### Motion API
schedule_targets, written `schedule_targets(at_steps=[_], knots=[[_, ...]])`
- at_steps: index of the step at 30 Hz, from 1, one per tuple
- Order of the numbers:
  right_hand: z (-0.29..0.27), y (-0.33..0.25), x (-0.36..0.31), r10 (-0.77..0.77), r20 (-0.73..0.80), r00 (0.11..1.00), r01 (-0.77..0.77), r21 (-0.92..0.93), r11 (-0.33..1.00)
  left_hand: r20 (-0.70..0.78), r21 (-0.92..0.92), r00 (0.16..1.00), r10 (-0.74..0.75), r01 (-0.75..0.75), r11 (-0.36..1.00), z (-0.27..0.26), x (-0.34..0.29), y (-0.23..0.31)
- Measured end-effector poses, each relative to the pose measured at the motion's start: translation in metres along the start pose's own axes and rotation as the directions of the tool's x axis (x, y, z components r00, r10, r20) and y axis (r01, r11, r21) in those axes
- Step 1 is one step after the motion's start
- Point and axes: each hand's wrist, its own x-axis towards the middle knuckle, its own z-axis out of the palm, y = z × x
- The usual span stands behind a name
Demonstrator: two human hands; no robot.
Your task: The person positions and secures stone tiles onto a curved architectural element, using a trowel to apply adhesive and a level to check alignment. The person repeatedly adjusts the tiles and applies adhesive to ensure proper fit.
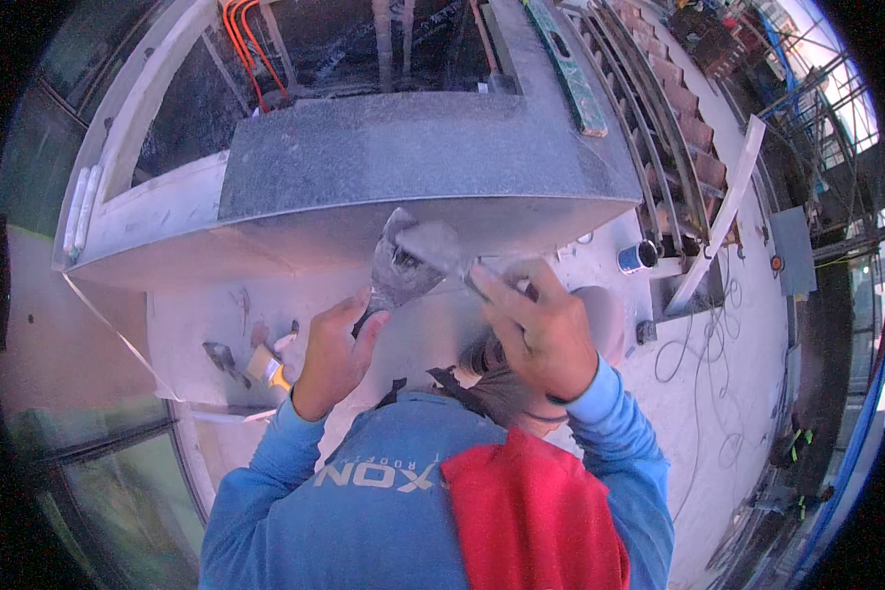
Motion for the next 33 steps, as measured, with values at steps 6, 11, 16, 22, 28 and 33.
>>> schedule_targets(at_steps=[6, 11, 16, 22, 28, 33], knots=[[0.0, -0.003, 0.007, -0.029, 0.1, 0.995, 0.025, 0.04, 0.999, 0.064, 0.024, 0.996, -0.058, 0.056, 0.998, 0.0, -0.005, 0.001], [-0.004, -0.001, 0.013, 0.015, 0.084, 0.996, -0.015, -0.001, 1.0, 0.024, 0.019, 1.0, -0.02, 0.02, 1.0, 0.002, -0.004, -0.003], [0.0, -0.002, 0.018, -0.02, 0.15, 0.988, 0.019, 0.008, 1.0, 0.033, 0.008, 0.999, -0.031, 0.031, 0.999, 0.001, -0.007, -0.003], [-0.004, -0.004, 0.017, -0.038, 0.227, 0.973, 0.043, -0.019, 0.999, 0.041, 0.05, 0.999, -0.026, 0.024, 0.998, -0.001, -0.005, -0.007], [-0.002, -0.001, 0.019, -0.057, 0.204, 0.977, 0.063, -0.023, 0.998, 0.045, 0.08, 0.999, 0.003, -0.007, 0.997, -0.005, -0.005, -0.007], [-0.003, 0.004, 0.018, -0.023, 0.114, 0.993, 0.025, -0.021, 0.999, 0.085, 0.074, 0.996, -0.024, 0.018, 0.997, -0.005, -0.003, -0.008]])
